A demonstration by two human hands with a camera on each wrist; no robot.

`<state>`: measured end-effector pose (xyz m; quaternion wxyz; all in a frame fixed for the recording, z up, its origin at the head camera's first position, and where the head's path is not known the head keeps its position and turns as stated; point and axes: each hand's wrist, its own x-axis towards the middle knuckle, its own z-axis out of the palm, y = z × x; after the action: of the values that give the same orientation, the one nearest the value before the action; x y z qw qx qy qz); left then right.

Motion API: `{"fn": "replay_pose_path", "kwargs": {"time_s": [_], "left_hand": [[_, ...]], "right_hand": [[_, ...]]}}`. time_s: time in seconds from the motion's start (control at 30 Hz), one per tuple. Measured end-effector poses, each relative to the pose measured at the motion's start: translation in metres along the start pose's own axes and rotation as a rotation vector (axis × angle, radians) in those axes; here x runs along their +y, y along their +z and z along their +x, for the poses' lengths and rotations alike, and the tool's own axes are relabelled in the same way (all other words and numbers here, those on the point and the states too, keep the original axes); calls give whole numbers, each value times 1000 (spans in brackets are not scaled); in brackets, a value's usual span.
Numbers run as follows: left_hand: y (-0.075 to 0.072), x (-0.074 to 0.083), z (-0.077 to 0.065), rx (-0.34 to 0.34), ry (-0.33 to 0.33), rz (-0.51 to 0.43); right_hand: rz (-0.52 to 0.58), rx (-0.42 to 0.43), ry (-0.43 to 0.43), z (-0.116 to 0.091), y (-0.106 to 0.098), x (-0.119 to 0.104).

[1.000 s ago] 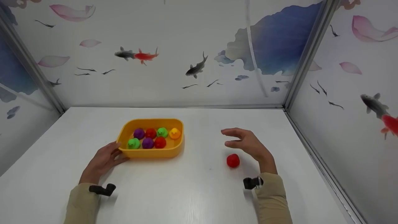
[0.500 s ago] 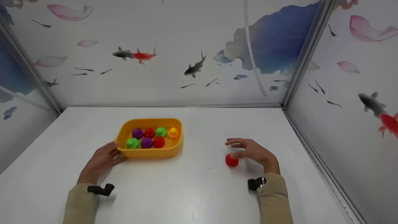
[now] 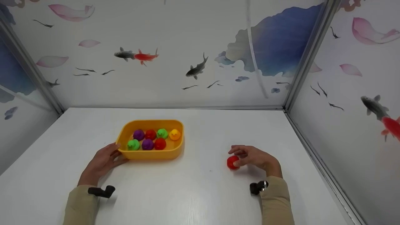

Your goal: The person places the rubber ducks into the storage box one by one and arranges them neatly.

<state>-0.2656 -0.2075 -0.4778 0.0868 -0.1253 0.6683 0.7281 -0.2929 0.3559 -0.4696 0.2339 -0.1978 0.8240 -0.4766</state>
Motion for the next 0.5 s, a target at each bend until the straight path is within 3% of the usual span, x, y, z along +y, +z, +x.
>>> {"fn": "replay_pose_path", "kwargs": {"time_s": [0.5], "left_hand": [[-1, -3, 3, -4, -1, 3]], "right_hand": [[-80, 10, 87, 2, 0, -8]]}}
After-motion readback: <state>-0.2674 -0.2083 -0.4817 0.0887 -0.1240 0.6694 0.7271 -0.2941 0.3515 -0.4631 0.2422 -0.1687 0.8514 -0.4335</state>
